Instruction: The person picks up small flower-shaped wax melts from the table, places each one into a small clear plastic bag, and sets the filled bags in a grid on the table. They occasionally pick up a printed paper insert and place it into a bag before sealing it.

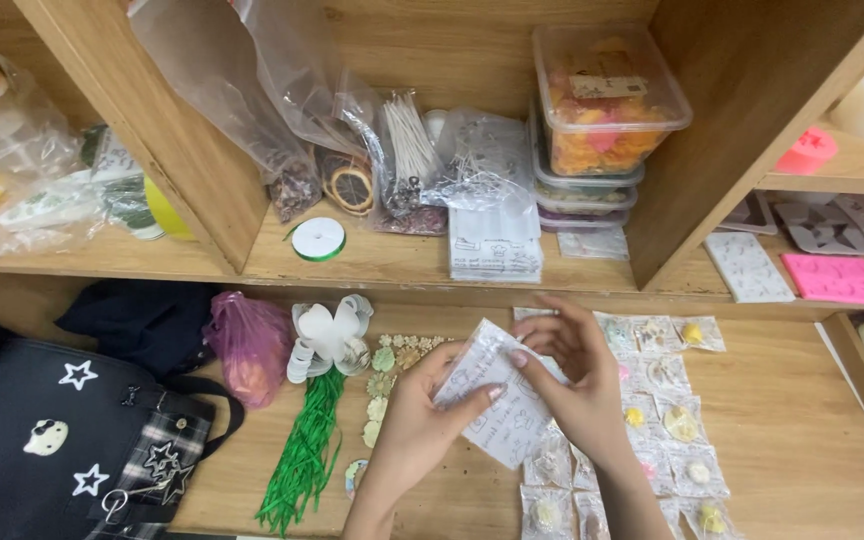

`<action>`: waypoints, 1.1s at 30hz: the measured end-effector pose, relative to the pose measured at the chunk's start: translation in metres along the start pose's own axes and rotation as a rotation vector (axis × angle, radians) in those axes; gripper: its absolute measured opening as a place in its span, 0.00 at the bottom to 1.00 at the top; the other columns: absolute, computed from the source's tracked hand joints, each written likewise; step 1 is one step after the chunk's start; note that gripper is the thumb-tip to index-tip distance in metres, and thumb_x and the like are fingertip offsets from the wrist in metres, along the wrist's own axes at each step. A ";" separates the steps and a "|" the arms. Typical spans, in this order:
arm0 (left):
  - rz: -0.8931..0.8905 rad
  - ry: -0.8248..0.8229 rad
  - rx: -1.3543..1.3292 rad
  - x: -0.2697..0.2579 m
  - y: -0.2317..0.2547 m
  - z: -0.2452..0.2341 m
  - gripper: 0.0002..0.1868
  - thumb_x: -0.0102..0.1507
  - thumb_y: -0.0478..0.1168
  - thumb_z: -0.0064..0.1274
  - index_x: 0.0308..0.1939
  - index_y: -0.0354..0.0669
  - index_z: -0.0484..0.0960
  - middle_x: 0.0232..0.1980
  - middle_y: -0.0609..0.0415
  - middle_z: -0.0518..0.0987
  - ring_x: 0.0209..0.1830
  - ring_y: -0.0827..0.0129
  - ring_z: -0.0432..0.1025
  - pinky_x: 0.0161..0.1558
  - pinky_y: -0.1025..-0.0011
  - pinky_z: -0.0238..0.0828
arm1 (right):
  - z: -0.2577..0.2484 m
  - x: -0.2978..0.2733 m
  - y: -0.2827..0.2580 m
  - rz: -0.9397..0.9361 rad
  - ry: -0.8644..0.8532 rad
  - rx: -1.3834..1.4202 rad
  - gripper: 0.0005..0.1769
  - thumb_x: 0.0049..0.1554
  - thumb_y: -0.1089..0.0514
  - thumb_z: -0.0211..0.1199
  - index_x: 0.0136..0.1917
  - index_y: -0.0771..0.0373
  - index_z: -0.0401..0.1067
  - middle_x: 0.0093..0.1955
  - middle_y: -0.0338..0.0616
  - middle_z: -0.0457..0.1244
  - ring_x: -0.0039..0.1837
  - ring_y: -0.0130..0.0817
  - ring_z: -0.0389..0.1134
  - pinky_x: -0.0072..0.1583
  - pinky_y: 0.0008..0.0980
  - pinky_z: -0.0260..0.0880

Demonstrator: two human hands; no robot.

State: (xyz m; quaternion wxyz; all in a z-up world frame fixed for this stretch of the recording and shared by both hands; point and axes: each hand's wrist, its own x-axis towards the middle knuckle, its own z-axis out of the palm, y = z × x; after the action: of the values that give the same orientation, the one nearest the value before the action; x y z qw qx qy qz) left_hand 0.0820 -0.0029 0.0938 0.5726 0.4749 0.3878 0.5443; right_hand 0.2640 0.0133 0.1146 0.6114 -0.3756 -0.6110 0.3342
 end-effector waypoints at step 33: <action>-0.285 -0.401 0.458 -0.009 -0.047 0.054 0.12 0.62 0.36 0.56 0.49 0.34 0.82 0.41 0.51 0.88 0.40 0.77 0.80 0.43 0.71 0.77 | -0.074 -0.074 -0.024 -0.386 -0.098 -1.032 0.15 0.45 0.56 0.72 0.48 0.53 0.82 0.48 0.32 0.70 0.54 0.31 0.69 0.69 0.52 0.62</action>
State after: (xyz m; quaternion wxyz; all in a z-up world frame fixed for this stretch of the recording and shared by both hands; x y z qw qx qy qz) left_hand 0.1452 -0.0166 0.0613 0.5863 0.6297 0.4422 0.2534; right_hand 0.3343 -0.0660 0.1007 0.3690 -0.4914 -0.7812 -0.1095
